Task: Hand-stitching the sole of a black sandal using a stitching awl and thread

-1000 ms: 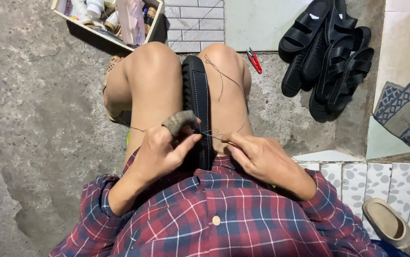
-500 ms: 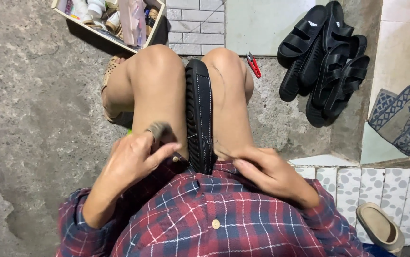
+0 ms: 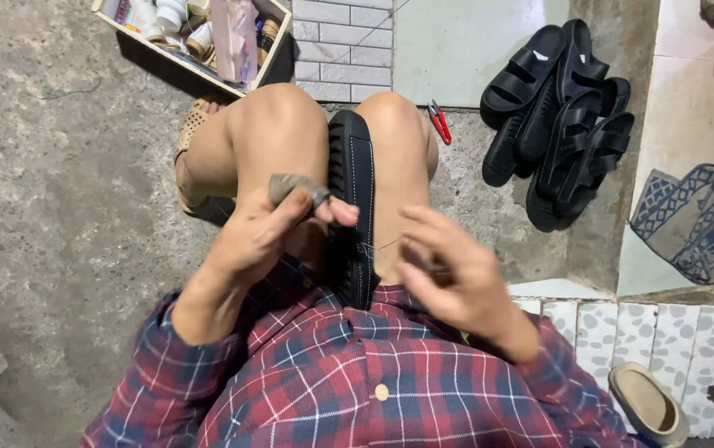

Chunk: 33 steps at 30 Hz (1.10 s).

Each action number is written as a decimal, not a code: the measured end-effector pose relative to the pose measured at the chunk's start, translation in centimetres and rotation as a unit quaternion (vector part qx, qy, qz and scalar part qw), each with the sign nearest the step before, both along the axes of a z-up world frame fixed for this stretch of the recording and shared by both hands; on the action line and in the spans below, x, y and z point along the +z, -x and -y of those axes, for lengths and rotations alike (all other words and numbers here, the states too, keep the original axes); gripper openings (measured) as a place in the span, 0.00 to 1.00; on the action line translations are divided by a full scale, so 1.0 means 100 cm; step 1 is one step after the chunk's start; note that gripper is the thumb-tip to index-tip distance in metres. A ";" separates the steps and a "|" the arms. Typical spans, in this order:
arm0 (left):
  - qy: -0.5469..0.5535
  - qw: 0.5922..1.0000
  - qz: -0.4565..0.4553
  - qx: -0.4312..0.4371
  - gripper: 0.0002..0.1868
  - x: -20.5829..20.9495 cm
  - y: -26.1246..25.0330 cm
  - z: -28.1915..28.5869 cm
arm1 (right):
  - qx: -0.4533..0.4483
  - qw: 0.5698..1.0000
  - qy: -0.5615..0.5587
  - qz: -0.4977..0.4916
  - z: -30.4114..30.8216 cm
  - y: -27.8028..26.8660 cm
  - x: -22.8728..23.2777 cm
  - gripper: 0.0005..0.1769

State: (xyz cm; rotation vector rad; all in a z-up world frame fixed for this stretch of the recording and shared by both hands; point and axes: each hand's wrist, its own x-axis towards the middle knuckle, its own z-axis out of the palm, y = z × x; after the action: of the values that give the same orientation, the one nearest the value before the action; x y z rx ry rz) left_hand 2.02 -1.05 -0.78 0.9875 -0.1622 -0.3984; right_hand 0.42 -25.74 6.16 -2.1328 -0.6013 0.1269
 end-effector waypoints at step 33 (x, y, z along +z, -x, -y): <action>-0.730 0.547 0.369 0.178 0.19 0.006 -0.047 -0.051 | 0.178 0.945 0.261 -0.083 0.019 -0.003 -0.033 0.29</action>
State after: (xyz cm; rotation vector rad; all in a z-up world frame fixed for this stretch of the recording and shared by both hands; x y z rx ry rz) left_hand 6.68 4.01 -0.22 2.8097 -0.3978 0.4816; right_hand 0.70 -27.61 2.85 -2.4576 -0.9254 0.7296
